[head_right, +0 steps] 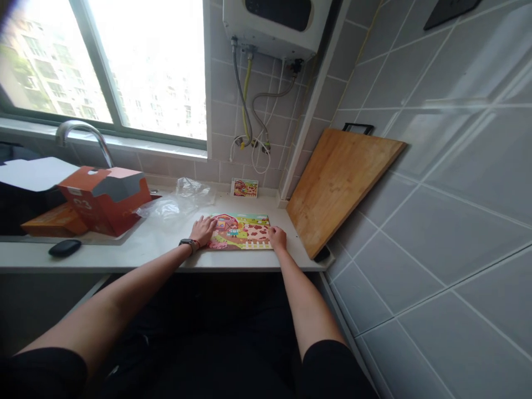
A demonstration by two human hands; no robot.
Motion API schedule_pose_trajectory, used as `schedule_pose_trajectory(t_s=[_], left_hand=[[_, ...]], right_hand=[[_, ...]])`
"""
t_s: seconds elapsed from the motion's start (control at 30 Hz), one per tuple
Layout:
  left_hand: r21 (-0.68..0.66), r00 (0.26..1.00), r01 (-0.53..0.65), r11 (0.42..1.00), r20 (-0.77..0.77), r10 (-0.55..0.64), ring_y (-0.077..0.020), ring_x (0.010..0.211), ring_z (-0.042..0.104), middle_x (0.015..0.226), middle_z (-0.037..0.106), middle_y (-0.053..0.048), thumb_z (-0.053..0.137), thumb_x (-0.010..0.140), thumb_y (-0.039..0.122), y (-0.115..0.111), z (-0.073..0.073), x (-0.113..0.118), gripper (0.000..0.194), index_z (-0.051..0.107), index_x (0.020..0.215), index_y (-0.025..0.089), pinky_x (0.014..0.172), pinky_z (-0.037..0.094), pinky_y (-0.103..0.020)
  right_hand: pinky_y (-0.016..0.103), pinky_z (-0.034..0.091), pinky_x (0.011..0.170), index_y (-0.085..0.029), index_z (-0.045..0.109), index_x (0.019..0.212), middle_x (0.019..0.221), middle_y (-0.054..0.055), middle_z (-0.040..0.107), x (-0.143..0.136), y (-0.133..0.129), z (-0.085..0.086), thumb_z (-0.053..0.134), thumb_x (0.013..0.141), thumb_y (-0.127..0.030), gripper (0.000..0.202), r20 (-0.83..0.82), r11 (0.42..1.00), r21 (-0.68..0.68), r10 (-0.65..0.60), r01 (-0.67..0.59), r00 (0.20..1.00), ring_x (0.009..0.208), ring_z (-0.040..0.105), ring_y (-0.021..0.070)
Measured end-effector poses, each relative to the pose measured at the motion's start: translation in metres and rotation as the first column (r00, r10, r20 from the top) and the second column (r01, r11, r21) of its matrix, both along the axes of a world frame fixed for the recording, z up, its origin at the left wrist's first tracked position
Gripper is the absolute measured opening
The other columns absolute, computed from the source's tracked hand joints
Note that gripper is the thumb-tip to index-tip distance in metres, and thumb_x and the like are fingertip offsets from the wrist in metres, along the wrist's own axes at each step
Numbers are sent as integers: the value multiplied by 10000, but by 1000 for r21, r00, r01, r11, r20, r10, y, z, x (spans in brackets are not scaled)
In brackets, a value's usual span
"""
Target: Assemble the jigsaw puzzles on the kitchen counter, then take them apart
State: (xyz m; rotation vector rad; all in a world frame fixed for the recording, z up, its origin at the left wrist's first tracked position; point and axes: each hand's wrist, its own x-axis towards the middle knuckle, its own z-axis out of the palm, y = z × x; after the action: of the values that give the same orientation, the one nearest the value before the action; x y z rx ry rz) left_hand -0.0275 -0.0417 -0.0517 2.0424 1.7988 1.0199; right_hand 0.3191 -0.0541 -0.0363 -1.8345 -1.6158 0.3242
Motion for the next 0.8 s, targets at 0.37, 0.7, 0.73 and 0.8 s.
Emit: schedule_pose_trajectory(t_s=[0.37, 0.7, 0.73, 0.8], left_hand=[[-103, 972, -231, 968, -61, 225, -267, 1066, 683, 1129, 730, -130, 377, 1106, 422, -1, 12, -4, 401, 683, 1139, 165, 998, 487, -471], [-111, 942, -335, 936, -61, 330, -309, 1027, 717, 1051, 773, -170, 212, 1107, 401, -2, 13, -11, 553, 721, 1070, 190, 885, 487, -419], [-111, 945, -326, 939, -63, 321, -307, 1028, 719, 1042, 776, -160, 222, 1104, 403, -2, 12, -12, 544, 723, 1066, 195, 891, 490, -416], [-115, 955, -293, 949, -72, 286, -302, 1036, 723, 1036, 783, -142, 241, 1100, 404, -4, 12, -15, 525, 726, 1057, 207, 914, 495, -413]], right_hand=[[248, 517, 965, -213, 858, 932, 1173, 89, 816, -3, -4, -2, 520, 960, -261, 342, 64, 999, 25, 45, -47, 997, 1126, 733, 243], [361, 433, 1193, -213, 868, 1025, 1220, 75, 801, -3, 2, -11, 539, 965, -255, 337, 129, 988, 52, 139, -146, 982, 1408, 564, 277], [370, 445, 1185, -220, 867, 1034, 1227, 68, 799, -3, 2, -11, 537, 968, -258, 338, 132, 986, 54, 150, -158, 980, 1400, 569, 280], [391, 465, 1170, -230, 865, 1046, 1238, 62, 795, -2, 3, -13, 530, 974, -261, 343, 135, 983, 57, 166, -175, 977, 1385, 579, 286]])
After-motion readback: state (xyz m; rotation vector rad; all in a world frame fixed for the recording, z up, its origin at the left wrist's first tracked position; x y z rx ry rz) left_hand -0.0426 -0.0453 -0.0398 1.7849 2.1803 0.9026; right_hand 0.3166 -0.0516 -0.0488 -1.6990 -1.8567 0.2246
